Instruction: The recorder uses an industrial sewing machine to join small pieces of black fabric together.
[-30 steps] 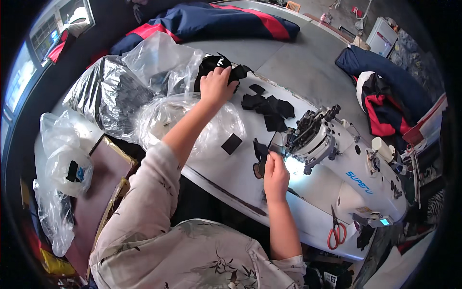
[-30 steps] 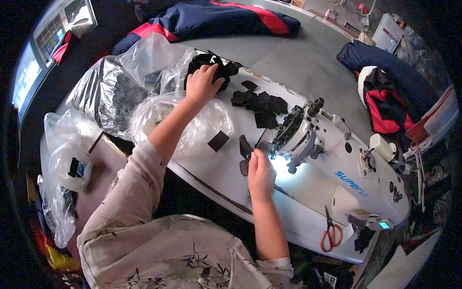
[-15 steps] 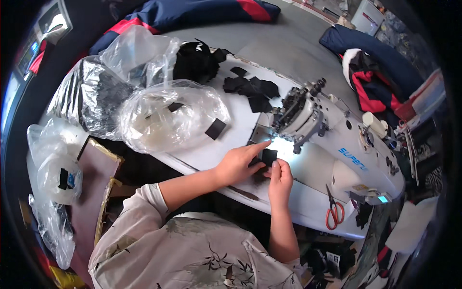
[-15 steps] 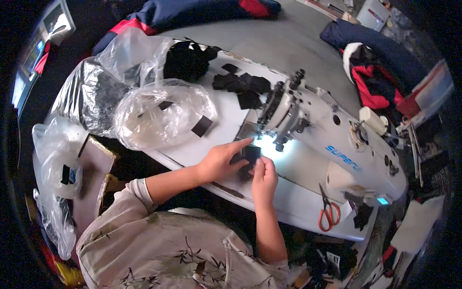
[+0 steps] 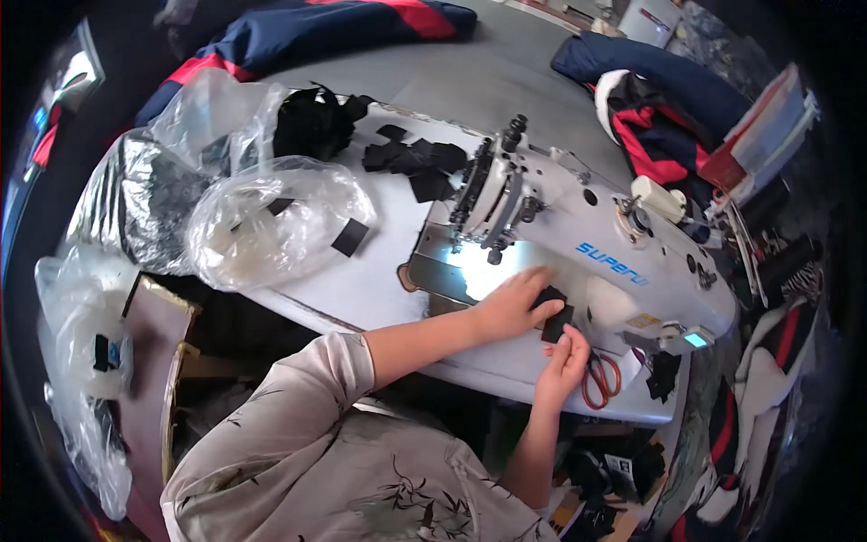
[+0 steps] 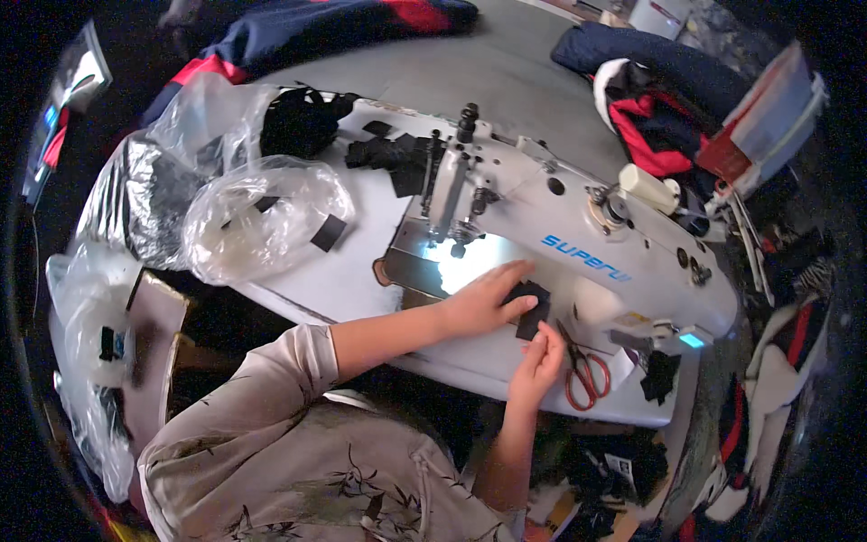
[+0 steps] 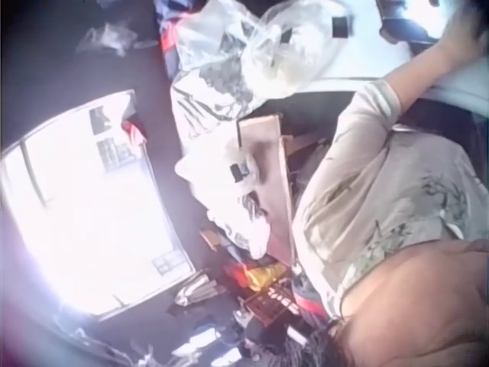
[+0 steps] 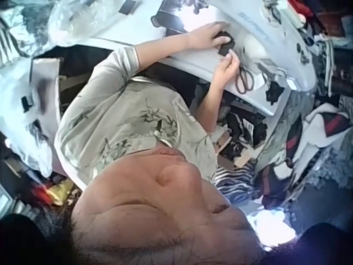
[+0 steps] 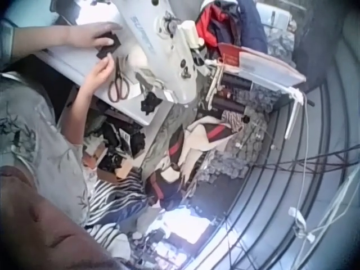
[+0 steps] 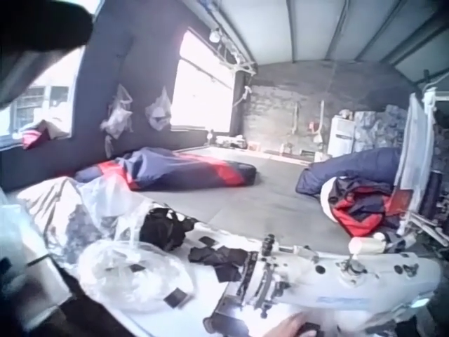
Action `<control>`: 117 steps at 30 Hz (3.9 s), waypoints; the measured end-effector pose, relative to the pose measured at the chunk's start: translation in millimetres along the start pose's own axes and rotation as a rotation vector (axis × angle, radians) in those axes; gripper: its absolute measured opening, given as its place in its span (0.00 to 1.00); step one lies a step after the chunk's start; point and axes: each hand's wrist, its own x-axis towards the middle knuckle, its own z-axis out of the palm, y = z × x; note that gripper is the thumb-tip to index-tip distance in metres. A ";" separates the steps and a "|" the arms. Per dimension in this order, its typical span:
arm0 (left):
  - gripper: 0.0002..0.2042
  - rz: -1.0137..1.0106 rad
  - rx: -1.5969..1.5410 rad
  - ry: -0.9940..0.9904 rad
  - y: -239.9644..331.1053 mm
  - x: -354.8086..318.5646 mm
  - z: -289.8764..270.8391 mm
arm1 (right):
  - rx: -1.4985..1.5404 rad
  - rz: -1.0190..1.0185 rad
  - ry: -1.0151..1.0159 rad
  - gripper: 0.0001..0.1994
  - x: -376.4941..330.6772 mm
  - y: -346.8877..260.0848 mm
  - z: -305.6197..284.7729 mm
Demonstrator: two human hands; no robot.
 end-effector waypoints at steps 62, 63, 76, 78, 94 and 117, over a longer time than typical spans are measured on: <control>0.17 0.131 0.690 -0.048 6.2 -126.8 -108.7 | -0.088 -0.101 -0.491 0.09 -39.2 -49.8 59.2; 0.17 0.153 0.715 -0.020 7.1 -126.8 -105.1 | -0.082 -0.075 -0.488 0.09 -40.3 -47.4 56.4; 0.14 0.061 0.534 -0.047 1.5 -123.0 -119.0 | -0.253 0.020 -0.522 0.12 -30.3 -48.3 54.0; 0.14 0.101 0.538 -0.039 0.2 -120.5 -119.5 | -0.196 0.036 -0.444 0.15 -35.2 -42.3 56.1; 0.16 0.101 0.462 -0.017 -4.6 -124.8 -122.1 | -0.410 -0.093 -0.646 0.16 -28.6 -64.5 74.2; 0.15 0.085 0.412 -0.034 -8.4 -119.8 -124.2 | -0.447 -0.063 -0.785 0.15 -24.2 -76.4 78.8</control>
